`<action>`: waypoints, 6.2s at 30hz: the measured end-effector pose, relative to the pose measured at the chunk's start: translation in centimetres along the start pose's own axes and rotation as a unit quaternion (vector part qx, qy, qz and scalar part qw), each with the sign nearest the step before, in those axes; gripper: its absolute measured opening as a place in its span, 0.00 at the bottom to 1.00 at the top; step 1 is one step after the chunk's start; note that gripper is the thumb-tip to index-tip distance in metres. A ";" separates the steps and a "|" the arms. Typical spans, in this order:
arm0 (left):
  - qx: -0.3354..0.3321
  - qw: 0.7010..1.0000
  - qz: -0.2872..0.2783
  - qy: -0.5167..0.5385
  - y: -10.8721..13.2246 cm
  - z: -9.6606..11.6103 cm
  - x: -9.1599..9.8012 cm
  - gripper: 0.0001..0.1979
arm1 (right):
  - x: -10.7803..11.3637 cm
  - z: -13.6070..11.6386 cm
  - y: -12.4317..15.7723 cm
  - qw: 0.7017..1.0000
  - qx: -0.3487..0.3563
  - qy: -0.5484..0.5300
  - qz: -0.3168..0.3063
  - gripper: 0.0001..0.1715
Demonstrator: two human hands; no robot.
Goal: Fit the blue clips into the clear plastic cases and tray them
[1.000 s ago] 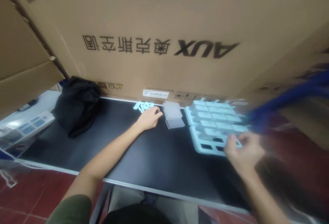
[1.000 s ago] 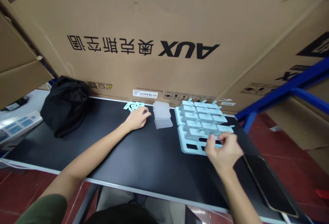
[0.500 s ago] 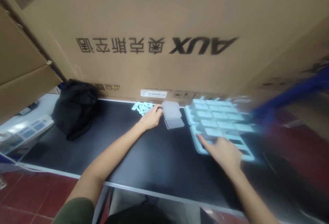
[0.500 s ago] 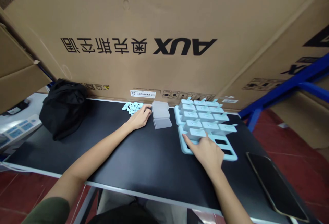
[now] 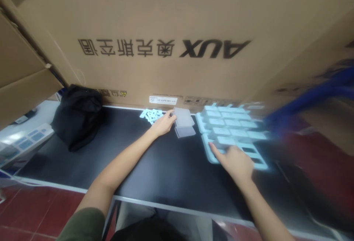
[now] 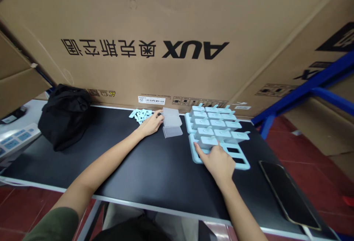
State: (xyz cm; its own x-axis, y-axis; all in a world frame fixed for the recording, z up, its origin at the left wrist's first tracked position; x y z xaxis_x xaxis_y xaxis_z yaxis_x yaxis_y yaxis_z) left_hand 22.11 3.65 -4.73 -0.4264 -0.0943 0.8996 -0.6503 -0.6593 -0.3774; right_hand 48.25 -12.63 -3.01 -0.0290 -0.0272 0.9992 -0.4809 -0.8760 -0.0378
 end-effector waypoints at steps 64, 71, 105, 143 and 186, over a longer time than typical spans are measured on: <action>-0.038 0.998 0.010 -0.039 -1.4 -0.3 -0.6 0.11 | -1.7 0.8 -0.3 0.996 0.008 -0.058 0.061 0.34; -0.054 0.998 0.001 -0.037 -1.4 0.2 -0.4 0.12 | -1.6 0.8 -0.3 0.996 0.013 -0.061 0.065 0.34; 0.060 0.991 0.059 -0.100 2.9 -0.8 5.1 0.15 | 1.3 1.7 -1.0 0.959 -0.014 -0.255 0.119 0.21; 0.132 0.986 -0.007 -0.105 8.7 -8.8 8.5 0.13 | 9.8 -29.9 -6.6 0.850 0.490 0.160 -0.110 0.38; 0.085 0.996 -0.036 0.021 8.9 -8.5 8.7 0.23 | 17.3 -23.8 -4.9 0.880 0.471 0.056 -0.007 0.41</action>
State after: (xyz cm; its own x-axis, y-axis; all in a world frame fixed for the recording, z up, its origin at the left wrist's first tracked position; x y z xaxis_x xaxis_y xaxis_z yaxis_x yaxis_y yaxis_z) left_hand 7.30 3.34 -2.12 -0.4116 -0.0129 0.9113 -0.5658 -0.7803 -0.2666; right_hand 29.26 2.62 14.18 -0.1397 -0.0115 0.9901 0.4565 -0.8881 0.0541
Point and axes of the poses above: each hand's wrist, its own y-axis away from the middle knuckle, its own x-axis out of the back of the hand, z = x × y, the point moved 5 cm from there along -y, towards the middle knuckle, and after that the axes turned 2 degrees about -z, right-handed, at the moved point
